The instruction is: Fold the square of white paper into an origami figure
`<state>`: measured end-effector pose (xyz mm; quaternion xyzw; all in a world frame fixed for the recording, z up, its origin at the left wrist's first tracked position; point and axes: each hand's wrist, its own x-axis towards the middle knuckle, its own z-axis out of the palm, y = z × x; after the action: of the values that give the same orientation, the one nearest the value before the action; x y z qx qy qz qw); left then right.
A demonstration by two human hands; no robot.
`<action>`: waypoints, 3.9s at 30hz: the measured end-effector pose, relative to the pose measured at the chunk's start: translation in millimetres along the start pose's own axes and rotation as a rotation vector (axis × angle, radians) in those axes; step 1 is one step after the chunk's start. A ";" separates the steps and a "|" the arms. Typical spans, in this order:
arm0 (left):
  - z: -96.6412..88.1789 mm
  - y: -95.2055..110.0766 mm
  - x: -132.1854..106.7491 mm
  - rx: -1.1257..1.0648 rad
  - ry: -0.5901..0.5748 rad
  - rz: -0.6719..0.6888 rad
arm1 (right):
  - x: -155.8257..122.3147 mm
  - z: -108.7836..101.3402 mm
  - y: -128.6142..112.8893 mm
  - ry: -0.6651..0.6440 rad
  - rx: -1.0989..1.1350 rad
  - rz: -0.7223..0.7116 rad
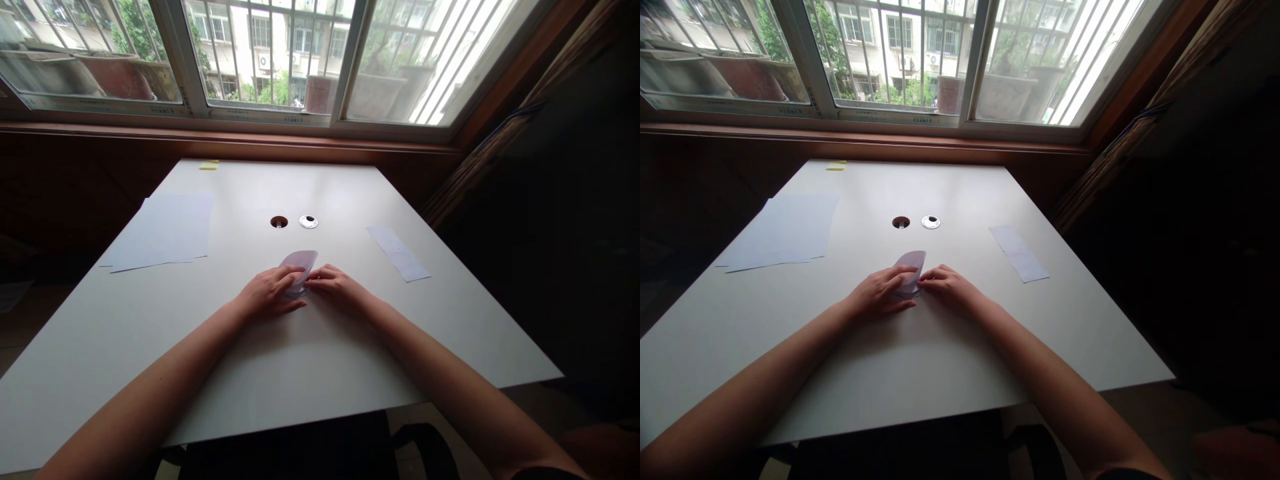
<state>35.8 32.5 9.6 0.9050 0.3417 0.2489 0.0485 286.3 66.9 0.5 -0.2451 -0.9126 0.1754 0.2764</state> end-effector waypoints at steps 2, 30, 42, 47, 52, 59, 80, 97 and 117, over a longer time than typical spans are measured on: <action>2.2 -1.5 -1.5 0.027 -0.001 -0.010 | -2.3 -1.1 -1.8 0.001 0.007 -0.004; -13.7 4.5 3.5 0.027 -0.214 0.018 | -13.2 -12.5 -5.4 0.018 -0.070 -0.015; -20.9 17.5 10.0 0.095 -0.252 -0.062 | 19.7 -61.4 -48.9 0.113 -0.145 -0.037; -24.8 19.3 9.0 0.107 -0.256 0.014 | 57.2 -87.8 -83.1 -0.172 -0.438 -0.219; -24.6 16.1 7.6 0.109 -0.239 0.079 | 65.0 -88.3 -74.7 -0.316 -0.537 -0.259; -21.5 -10.2 -10.5 0.093 0.024 0.077 | 52.0 -78.5 -46.7 -0.240 -0.390 -0.173; -11.1 -53.1 -23.1 -0.409 0.091 -0.097 | 12.3 -81.2 -22.2 -0.095 -0.139 0.086; -11.3 -48.5 -22.8 -0.323 0.097 -0.028 | 61.1 -103.7 -45.4 -0.512 -0.680 0.103; -11.5 -52.0 -24.4 -0.420 0.121 0.005 | 65.4 -103.3 -43.3 -0.642 -0.359 0.307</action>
<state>-16.3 55.5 -4.0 0.8594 0.2824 0.3683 0.2147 284.6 86.1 128.8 -0.3560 -0.9214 0.1201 -0.0994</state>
